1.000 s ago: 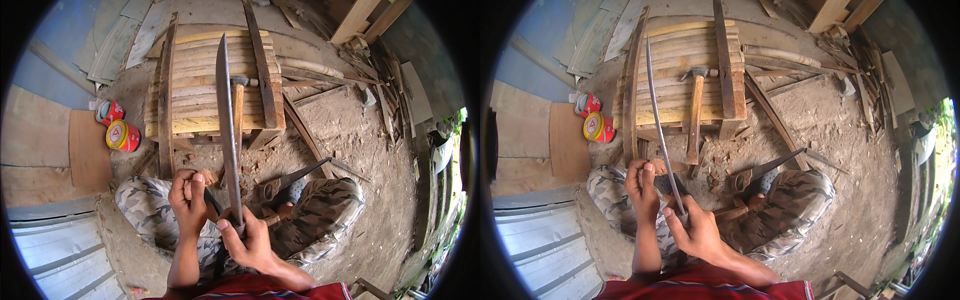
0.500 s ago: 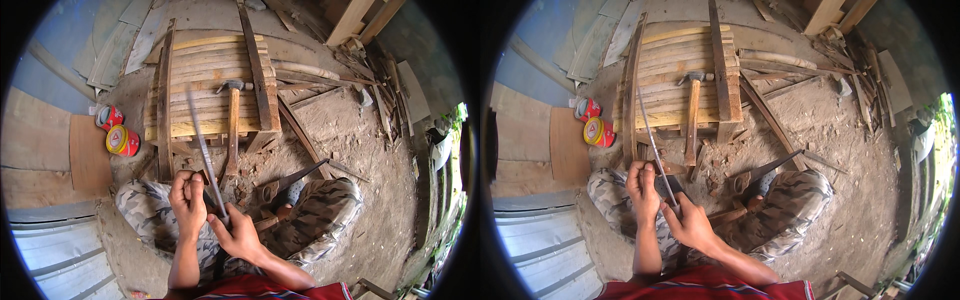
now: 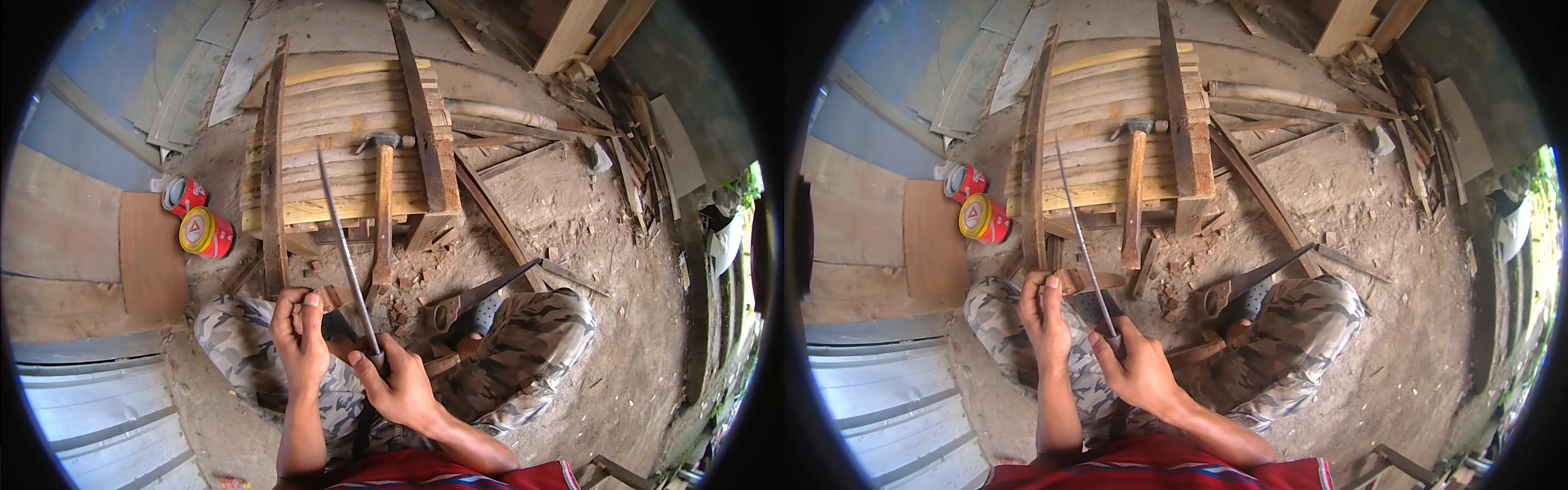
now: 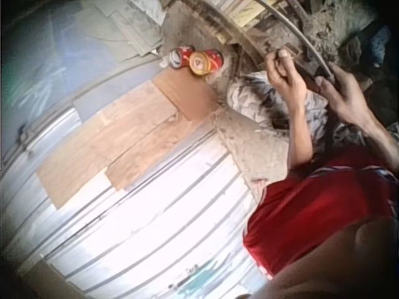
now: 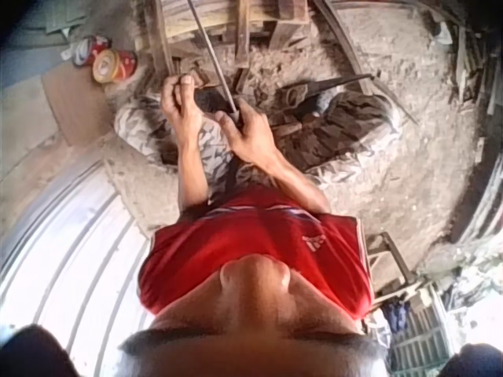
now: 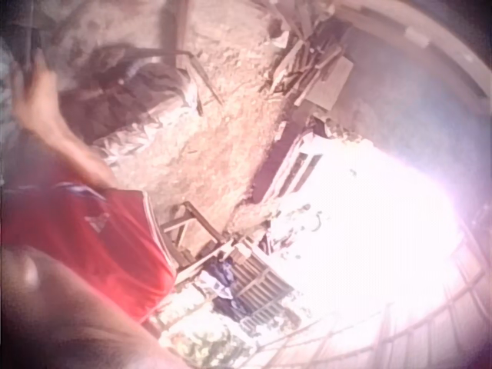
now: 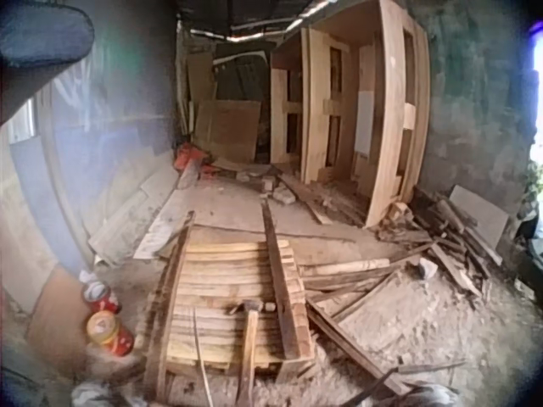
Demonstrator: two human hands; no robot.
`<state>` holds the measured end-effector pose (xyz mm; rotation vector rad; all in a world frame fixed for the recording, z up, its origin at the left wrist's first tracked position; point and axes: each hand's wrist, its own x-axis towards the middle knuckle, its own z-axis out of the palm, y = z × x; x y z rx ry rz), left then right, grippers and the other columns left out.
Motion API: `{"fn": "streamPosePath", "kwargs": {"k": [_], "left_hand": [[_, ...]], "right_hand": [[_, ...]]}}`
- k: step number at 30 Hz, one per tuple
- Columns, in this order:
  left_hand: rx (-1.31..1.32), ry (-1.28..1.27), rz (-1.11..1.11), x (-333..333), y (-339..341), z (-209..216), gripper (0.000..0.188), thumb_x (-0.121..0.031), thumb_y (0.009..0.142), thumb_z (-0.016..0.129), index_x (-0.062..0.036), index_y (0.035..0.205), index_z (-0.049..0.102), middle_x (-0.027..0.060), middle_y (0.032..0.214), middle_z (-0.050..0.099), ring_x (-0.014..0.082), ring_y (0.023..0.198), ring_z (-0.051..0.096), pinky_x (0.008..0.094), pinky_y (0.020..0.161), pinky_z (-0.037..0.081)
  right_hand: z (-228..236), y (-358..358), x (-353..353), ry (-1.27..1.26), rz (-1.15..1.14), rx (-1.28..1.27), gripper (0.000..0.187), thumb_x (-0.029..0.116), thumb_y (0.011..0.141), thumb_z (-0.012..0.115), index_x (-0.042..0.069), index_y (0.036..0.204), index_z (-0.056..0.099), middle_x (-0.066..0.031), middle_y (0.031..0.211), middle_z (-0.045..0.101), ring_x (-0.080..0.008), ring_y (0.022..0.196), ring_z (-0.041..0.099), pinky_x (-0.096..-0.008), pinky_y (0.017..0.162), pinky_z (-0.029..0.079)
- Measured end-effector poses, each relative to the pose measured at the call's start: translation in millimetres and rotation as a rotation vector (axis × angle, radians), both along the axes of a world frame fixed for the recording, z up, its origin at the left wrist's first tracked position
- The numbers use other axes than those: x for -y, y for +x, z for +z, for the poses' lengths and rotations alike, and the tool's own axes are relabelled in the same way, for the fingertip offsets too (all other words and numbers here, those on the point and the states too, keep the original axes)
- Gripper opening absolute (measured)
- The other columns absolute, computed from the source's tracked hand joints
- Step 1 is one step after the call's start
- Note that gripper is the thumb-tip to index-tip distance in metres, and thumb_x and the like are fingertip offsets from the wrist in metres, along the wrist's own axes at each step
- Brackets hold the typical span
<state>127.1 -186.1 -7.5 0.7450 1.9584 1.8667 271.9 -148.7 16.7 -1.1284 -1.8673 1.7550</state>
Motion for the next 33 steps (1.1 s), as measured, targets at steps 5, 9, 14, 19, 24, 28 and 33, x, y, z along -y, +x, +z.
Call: {"fn": "streamPosePath", "kwargs": {"k": [5, 9, 14, 19, 24, 28, 33], "left_hand": [[-0.023, -0.038, 0.003, 9, -3, 2, 0.02, -0.018, 0.1, 0.062, -0.0019, 0.089, 0.057, -0.0051, 0.073, 0.048, 0.003, 0.066, 0.037, 0.0219, 0.058, 0.029], [-0.095, -0.007, 0.003, 3, 1, -5, 0.019, -0.016, 0.1, 0.062, -0.0021, 0.089, 0.057, -0.0057, 0.072, 0.049, 0.0023, 0.065, 0.038, 0.022, 0.057, 0.03], [-0.047, 0.005, -0.087, 2, 6, -2, 0.017, -0.015, 0.101, 0.061, -0.0024, 0.091, 0.056, -0.0065, 0.071, 0.05, 0.0015, 0.065, 0.041, 0.0208, 0.057, 0.031], [-0.069, -0.087, -0.182, 13, 7, 5, 0.014, -0.009, 0.099, 0.062, 0.0022, 0.094, 0.056, 0.0042, 0.084, 0.056, 0.0061, 0.066, 0.054, 0.0224, 0.056, 0.042], [-0.118, -0.096, -0.284, 17, 14, 11, 0.008, -0.005, 0.097, 0.061, 0.0027, 0.095, 0.058, 0.009, 0.088, 0.061, 0.0137, 0.068, 0.062, 0.0269, 0.059, 0.048], [-0.166, -0.058, -0.289, 26, 17, 7, 0.007, -0.002, 0.095, 0.062, 0.0025, 0.1, 0.06, 0.0106, 0.094, 0.061, 0.0153, 0.075, 0.063, 0.0275, 0.066, 0.051], [-0.574, -0.066, -0.346, 22, 13, 28, 0.018, 0.002, 0.084, 0.069, -0.001, 0.101, 0.065, 0.0123, 0.095, 0.065, 0.0232, 0.082, 0.066, 0.0322, 0.072, 0.053]], "right_hand": [[-5, 5, 8, 0.027, -0.019, -0.095, 0.028, 0.024, 0.097, 0.066, 0.0, 0.111, 0.06, -0.0135, 0.056, 0.057, -0.0259, 0.048, 0.063, -0.0373, 0.05, 0.047], [-4, 1, 12, 0.038, -0.002, -0.117, 0.028, 0.023, 0.096, 0.067, 0.001, 0.112, 0.061, -0.0129, 0.057, 0.057, -0.0252, 0.048, 0.063, -0.0367, 0.05, 0.048], [-12, 0, 12, 0.061, -0.039, -0.082, 0.033, 0.021, 0.095, 0.07, 0.001, 0.119, 0.06, -0.0057, 0.058, 0.052, -0.0128, 0.053, 0.051, -0.0299, 0.05, 0.043], [-17, -5, 0, 0.175, -0.138, -0.151, 0.06, 0.018, 0.092, 0.074, 0.002, 0.144, 0.05, 0.0057, 0.06, 0.043, -0.0046, 0.056, 0.04, -0.0221, 0.053, 0.037], [-22, -8, -20, 0.116, -0.047, -0.081, 0.059, 0.023, 0.089, 0.077, 0.005, 0.14, 0.052, -0.0181, 0.103, 0.074, -0.031, 0.095, 0.074, -0.0355, 0.077, 0.058], [-29, -7, -19, 0.092, -0.004, -0.062, 0.057, 0.023, 0.089, 0.076, 0.007, 0.138, 0.053, -0.018, 0.107, 0.073, -0.0327, 0.098, 0.073, -0.0369, 0.08, 0.057], [-34, -7, -18, 0.091, -0.013, -0.076, 0.055, 0.022, 0.088, 0.076, 0.008, 0.136, 0.053, -0.0178, 0.105, 0.073, -0.0358, 0.099, 0.072, -0.0391, 0.081, 0.057]]}}
